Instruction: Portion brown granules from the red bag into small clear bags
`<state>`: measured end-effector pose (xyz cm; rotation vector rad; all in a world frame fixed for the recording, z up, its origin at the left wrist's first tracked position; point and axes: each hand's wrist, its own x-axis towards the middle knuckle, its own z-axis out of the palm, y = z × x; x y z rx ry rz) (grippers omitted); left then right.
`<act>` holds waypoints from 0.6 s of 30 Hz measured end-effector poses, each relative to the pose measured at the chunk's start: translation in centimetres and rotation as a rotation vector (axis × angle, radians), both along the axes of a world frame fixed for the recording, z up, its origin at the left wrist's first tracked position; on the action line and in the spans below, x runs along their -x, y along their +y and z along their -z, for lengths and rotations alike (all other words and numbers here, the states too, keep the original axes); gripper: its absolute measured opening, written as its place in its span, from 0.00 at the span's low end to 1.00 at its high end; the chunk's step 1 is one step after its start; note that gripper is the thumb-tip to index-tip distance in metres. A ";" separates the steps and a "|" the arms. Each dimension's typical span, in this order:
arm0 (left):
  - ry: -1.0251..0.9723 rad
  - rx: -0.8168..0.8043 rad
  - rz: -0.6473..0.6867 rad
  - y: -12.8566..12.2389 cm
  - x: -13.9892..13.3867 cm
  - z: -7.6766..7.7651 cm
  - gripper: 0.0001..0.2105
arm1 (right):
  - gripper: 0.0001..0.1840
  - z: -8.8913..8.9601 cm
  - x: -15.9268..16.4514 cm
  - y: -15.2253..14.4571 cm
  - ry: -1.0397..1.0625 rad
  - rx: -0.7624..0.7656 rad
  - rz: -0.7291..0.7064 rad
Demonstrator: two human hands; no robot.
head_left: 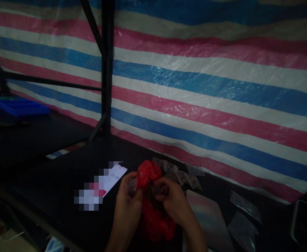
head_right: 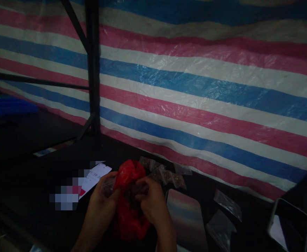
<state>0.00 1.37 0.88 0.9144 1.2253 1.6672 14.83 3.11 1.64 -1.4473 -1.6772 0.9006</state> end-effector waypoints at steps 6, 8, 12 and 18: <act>0.080 -0.017 -0.065 0.3 0.2 0.4 0.22 | 0.28 -0.1 -1.6 -0.9 -0.153 -0.077 -0.026; 0.191 -0.045 -0.092 0.3 0.5 0.7 0.23 | 0.28 -0.3 -1.9 -1.0 -0.210 -0.106 0.007; 0.643 -0.007 -0.165 -0.5 2.0 1.3 0.25 | 0.28 -1.1 -1.8 -1.1 -0.265 -0.093 0.072; 0.671 0.112 0.048 -1.9 3.2 2.6 0.25 | 0.28 -2.4 -2.0 -1.7 -0.264 -0.077 0.014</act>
